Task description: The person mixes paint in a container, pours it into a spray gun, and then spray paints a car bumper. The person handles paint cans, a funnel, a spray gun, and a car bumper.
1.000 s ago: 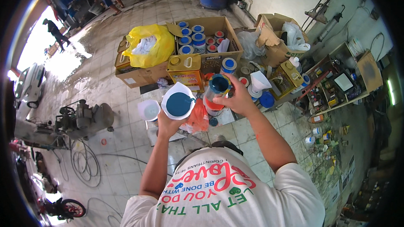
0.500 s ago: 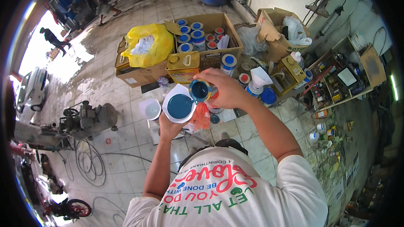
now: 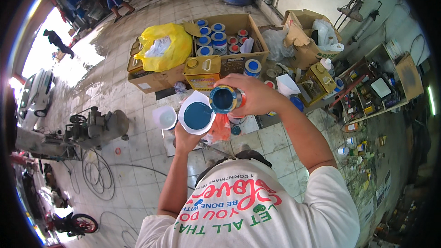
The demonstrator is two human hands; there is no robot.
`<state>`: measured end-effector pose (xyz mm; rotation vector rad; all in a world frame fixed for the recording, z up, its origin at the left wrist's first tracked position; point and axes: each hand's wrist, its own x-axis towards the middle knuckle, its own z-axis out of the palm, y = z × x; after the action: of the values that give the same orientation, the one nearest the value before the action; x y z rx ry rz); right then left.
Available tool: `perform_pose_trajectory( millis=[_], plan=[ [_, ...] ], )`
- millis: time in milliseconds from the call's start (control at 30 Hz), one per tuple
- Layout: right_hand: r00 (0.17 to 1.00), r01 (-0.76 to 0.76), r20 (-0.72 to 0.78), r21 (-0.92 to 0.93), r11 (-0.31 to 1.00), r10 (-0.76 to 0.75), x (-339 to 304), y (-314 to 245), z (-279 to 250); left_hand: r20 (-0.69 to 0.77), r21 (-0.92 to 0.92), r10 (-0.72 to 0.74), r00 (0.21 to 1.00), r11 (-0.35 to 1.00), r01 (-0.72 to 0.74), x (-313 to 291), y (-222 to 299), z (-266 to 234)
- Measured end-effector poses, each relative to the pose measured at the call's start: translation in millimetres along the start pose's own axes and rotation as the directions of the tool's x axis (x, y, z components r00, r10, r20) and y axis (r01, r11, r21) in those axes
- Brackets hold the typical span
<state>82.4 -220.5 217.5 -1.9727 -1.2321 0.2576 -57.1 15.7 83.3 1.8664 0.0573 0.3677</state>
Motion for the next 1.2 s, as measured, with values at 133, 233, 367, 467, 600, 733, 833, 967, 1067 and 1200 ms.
perform_pose_trajectory(
  millis=[133, 233, 367, 467, 600, 733, 833, 967, 1067, 1200],
  plan=[
    [0.993, 0.076, -0.065, -0.289, 0.954, -0.099, 14.5, -1.3, 12.4, 0.009, -0.004, -0.023, 1.0, 1.0, 0.023, 3.5, 13.8, 4.7],
    [0.978, 0.146, -0.061, -0.468, 0.872, -0.197, 24.6, 1.7, 18.0, -0.005, -0.033, -0.014, 1.0, 0.999, 0.014, 5.4, 13.4, 8.7],
    [0.967, 0.196, -0.026, -0.563, 0.803, -0.253, 32.4, 1.0, 23.0, 0.021, 0.002, -0.046, 0.999, 0.999, 0.046, 6.8, 6.8, 8.9],
    [0.962, 0.216, -0.005, -0.589, 0.779, -0.271, 36.0, -0.1, 27.7, 0.02, 0.043, -0.047, 0.999, 0.998, 0.046, 8.5, 3.1, 8.8],
    [0.954, 0.257, 0.044, -0.629, 0.734, -0.296, 40.3, -7.5, 31.5, -0.017, 0.014, -0.034, 0.999, 0.999, 0.034, 9.2, 1.5, 9.0],
    [0.943, 0.287, 0.062, -0.647, 0.706, -0.327, 44.0, -10.2, 34.3, -0.015, 0.013, -0.042, 0.999, 0.999, 0.043, 9.7, -2.3, 8.1],
    [0.954, 0.249, 0.03, -0.628, 0.737, -0.297, 43.1, -7.0, 35.8, -0.02, -0.016, -0.011, 1.0, 1.0, 0.011, 9.7, 4.0, 7.8],
    [0.984, 0.108, -0.069, -0.494, 0.863, -0.163, 32.6, -0.5, 37.4, -0.026, -0.049, -0.042, 0.999, 0.998, 0.04, 6.7, 3.4, 5.1],
    [0.977, 0.033, -0.173, -0.445, 0.895, -0.122, 19.4, 6.7, 44.8, -0.019, -0.036, -0.057, 0.998, 0.998, 0.056, 5.0, 6.0, 2.6],
    [0.939, -0.005, -0.302, -0.492, 0.871, -0.166, 1.5, 18.5, 62.1, 0.004, -0.046, -0.088, 0.996, 0.995, 0.088, 5.0, 12.6, 0.4]
  ],
)
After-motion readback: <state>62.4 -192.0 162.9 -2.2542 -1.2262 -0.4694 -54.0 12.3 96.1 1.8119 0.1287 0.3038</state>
